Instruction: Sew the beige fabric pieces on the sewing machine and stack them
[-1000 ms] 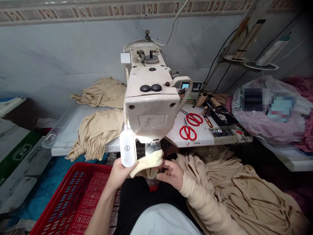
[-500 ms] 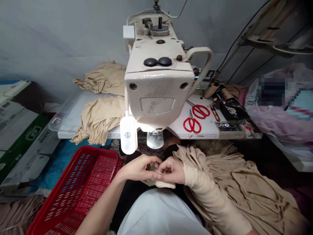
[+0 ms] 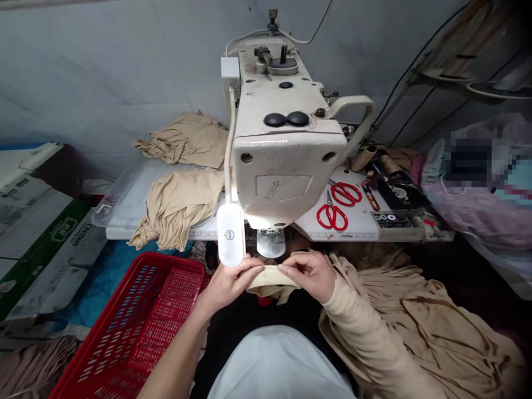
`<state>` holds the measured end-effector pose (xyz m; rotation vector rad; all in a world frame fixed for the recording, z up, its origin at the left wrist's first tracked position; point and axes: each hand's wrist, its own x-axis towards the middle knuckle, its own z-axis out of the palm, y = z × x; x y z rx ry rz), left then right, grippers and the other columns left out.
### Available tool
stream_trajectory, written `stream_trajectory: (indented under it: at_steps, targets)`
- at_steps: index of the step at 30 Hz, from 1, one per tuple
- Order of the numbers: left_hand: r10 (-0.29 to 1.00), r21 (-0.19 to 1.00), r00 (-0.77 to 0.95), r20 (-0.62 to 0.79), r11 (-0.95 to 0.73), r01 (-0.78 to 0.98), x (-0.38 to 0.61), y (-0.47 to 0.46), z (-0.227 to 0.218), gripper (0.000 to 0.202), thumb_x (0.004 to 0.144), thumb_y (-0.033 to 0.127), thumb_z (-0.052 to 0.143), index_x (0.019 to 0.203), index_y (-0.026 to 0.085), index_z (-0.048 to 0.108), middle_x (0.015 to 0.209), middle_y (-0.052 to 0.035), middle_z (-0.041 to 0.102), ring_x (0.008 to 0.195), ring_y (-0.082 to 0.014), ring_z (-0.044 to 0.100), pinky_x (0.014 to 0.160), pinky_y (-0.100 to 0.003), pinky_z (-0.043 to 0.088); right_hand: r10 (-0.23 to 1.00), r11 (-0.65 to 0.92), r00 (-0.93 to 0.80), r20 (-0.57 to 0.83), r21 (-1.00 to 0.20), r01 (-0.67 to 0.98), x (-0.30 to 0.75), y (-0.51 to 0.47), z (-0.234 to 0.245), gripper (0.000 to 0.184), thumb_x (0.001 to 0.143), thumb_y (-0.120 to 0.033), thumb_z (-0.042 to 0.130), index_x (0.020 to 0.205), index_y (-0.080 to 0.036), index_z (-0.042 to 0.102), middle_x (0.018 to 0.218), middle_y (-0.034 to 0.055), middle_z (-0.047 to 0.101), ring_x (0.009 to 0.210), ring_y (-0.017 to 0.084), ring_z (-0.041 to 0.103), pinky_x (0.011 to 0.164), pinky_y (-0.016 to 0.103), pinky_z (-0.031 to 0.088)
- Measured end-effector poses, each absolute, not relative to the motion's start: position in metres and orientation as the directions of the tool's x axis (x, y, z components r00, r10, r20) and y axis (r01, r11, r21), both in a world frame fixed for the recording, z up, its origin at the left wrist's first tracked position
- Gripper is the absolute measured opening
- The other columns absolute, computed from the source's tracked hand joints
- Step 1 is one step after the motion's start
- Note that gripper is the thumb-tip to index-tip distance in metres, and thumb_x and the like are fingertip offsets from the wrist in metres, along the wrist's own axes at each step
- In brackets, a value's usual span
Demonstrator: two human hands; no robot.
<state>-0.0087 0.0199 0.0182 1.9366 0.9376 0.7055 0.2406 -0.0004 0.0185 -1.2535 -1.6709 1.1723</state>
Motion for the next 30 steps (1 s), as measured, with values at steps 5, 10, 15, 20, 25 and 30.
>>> stream_trajectory:
  at_steps: [5, 10, 15, 20, 25, 30]
  targets:
    - [0.857, 0.909, 0.500, 0.128, -0.303, 0.286, -0.008, 0.021, 0.023, 0.021, 0.101, 0.028, 0.057, 0.102, 0.016, 0.075, 0.089, -0.0051, 0.070, 0.083, -0.0168, 0.064, 0.081, -0.027, 0.048, 0.961, 0.250, -0.198, 0.191, -0.906, 0.342, 0.237, 0.005, 0.035, 0.022, 0.093, -0.031, 0.068, 0.079, -0.017, 0.077, 0.064, 0.0013, 0.062, 0.056, 0.013, 0.050, 0.054, 0.028, 0.036]
    - [0.905, 0.969, 0.424, -0.011, -0.094, 0.227, -0.016, 0.026, 0.022, 0.021, 0.096, 0.034, 0.065, 0.099, 0.016, 0.074, 0.093, -0.0049, 0.073, 0.085, -0.0178, 0.067, 0.077, -0.025, 0.051, 0.973, 0.202, -0.167, 0.158, -0.935, 0.291, 0.240, 0.010, 0.036, 0.025, 0.093, -0.032, 0.067, 0.077, -0.015, 0.076, 0.064, 0.0022, 0.062, 0.058, 0.014, 0.052, 0.055, 0.029, 0.038]
    - [0.934, 0.986, 0.342, -0.102, 0.048, 0.162, -0.019, 0.028, 0.020, 0.025, 0.092, 0.036, 0.071, 0.104, 0.014, 0.071, 0.089, -0.0039, 0.070, 0.075, -0.0146, 0.063, 0.068, -0.023, 0.049, 0.982, 0.127, -0.162, 0.093, -0.969, 0.214, 0.242, 0.009, 0.035, 0.027, 0.092, -0.035, 0.068, 0.077, -0.014, 0.076, 0.066, 0.0035, 0.066, 0.060, 0.015, 0.054, 0.056, 0.028, 0.040]
    - [0.925, 0.987, 0.363, -0.112, 0.060, 0.151, -0.023, 0.033, 0.008, 0.025, 0.090, 0.037, 0.073, 0.091, 0.013, 0.068, 0.081, -0.0020, 0.065, 0.074, -0.0137, 0.059, 0.068, -0.023, 0.046, 0.986, 0.082, -0.152, 0.062, -0.989, 0.127, 0.250, 0.005, 0.032, 0.025, 0.090, -0.036, 0.072, 0.077, -0.014, 0.077, 0.065, 0.0029, 0.066, 0.059, 0.014, 0.054, 0.056, 0.028, 0.041]
    - [0.878, 0.982, 0.441, -0.188, 0.152, 0.116, -0.038, 0.036, -0.031, 0.033, 0.082, 0.042, 0.080, 0.080, 0.011, 0.069, 0.075, -0.0022, 0.064, 0.069, -0.0134, 0.058, 0.066, -0.023, 0.045, 0.993, 0.113, 0.050, 0.109, -0.989, -0.092, 0.282, 0.003, 0.028, 0.020, 0.084, -0.035, 0.079, 0.074, -0.017, 0.075, 0.066, 0.0008, 0.063, 0.054, 0.012, 0.050, 0.049, 0.025, 0.038]
    - [0.733, 0.951, 0.623, -0.271, 0.303, 0.058, -0.019, 0.015, -0.064, 0.042, 0.078, 0.043, 0.083, 0.104, 0.011, 0.074, 0.093, -0.0102, 0.075, 0.082, -0.0203, 0.069, 0.074, -0.028, 0.051, 0.955, 0.101, 0.297, 0.023, -0.962, -0.252, 0.311, 0.007, 0.023, 0.021, 0.072, -0.035, 0.087, 0.073, -0.019, 0.074, 0.065, 0.0010, 0.066, 0.052, 0.014, 0.056, 0.047, 0.025, 0.044]
